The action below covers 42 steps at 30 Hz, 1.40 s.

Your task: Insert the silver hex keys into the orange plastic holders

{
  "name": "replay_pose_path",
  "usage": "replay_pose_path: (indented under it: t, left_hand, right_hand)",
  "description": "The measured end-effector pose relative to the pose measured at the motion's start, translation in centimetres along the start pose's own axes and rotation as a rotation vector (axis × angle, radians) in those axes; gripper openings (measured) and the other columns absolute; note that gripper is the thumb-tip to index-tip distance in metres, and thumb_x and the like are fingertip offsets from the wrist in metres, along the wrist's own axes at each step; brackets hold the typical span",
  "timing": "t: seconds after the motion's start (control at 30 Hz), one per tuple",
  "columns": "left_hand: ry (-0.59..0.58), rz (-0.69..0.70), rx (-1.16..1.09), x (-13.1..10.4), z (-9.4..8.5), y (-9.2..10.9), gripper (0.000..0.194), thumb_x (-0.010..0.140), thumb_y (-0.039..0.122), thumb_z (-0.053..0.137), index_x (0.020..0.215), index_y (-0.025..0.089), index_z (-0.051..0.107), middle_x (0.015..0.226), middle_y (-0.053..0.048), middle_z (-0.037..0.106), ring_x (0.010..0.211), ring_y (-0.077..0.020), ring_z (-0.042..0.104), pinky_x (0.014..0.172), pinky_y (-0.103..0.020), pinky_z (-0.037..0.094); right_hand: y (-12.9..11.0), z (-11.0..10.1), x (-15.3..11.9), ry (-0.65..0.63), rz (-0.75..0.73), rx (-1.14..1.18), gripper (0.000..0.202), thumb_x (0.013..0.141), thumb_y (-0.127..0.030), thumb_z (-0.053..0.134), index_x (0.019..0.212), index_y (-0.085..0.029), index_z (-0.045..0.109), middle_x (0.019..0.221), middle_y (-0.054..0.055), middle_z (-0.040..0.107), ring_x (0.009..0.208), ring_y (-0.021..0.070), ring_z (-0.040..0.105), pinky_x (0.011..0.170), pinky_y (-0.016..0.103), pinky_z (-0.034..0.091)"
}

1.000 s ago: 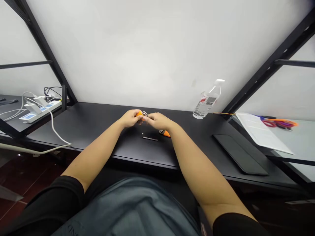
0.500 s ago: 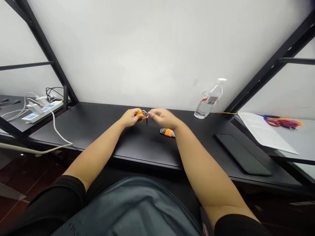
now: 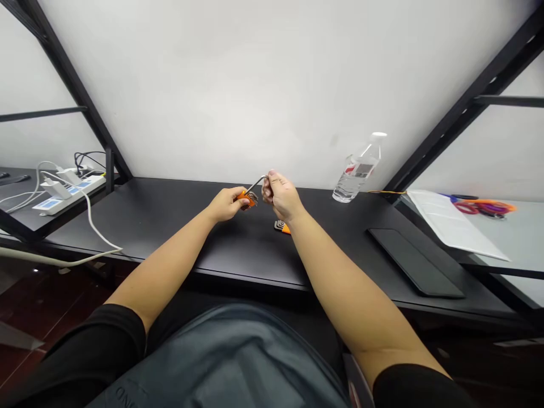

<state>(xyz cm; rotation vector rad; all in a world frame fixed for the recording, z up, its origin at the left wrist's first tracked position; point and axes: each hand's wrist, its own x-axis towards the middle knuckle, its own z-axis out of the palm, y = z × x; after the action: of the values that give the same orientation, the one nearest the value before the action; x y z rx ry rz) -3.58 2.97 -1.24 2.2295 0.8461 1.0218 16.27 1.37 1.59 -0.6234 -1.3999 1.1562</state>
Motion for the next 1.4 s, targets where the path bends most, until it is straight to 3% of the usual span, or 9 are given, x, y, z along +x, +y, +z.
replay_pose_path:
  t: [0.43,0.93,1.23,1.4]
  left_hand:
    - [-0.017,0.083,-0.028,-0.15,0.16,0.29,0.017,0.092,0.030,0.059,0.096,0.015,0.068,0.087,-0.006,0.075,0.081,-0.0170,0.069,0.082,-0.030,0.054]
    - [-0.040,0.096,-0.027,-0.20,0.09,0.53,0.017,0.092,0.028,0.059,0.096,0.015,0.070,0.093,-0.008,0.076,0.085,-0.0178,0.070,0.085,-0.031,0.055]
    - [-0.027,0.076,-0.078,-0.21,0.06,0.38,0.022,0.093,0.032,0.059,0.097,0.014,0.069,0.089,-0.008,0.075,0.081,-0.0177,0.070,0.082,-0.032,0.055]
    - [0.029,0.032,-0.126,-0.12,0.03,-0.09,0.026,0.094,0.037,0.061,0.098,0.013,0.069,0.086,-0.008,0.074,0.078,-0.0178,0.070,0.080,-0.032,0.055]
  right_hand:
    - [0.20,0.37,0.18,0.064,0.042,0.117,0.053,0.087,-0.074,0.059,0.075,-0.024,0.046,0.054,-0.007,0.037,0.043,0.0083,0.027,0.041,0.023,0.021]
    - [0.19,0.65,-0.03,0.044,-0.036,0.176,0.052,0.090,-0.072,0.057,0.074,-0.023,0.047,0.057,-0.007,0.037,0.045,0.0080,0.029,0.042,0.024,0.024]
    - [0.40,0.60,0.10,0.103,-0.077,0.019,0.056,0.087,-0.077,0.055,0.074,-0.024,0.047,0.056,-0.006,0.038,0.046,0.0094,0.031,0.044,0.025,0.028]
    - [0.75,0.59,-0.28,0.201,-0.210,-0.375,0.057,0.093,-0.076,0.046,0.074,-0.022,0.056,0.060,-0.002,0.047,0.054,0.0129,0.043,0.054,0.028,0.037]
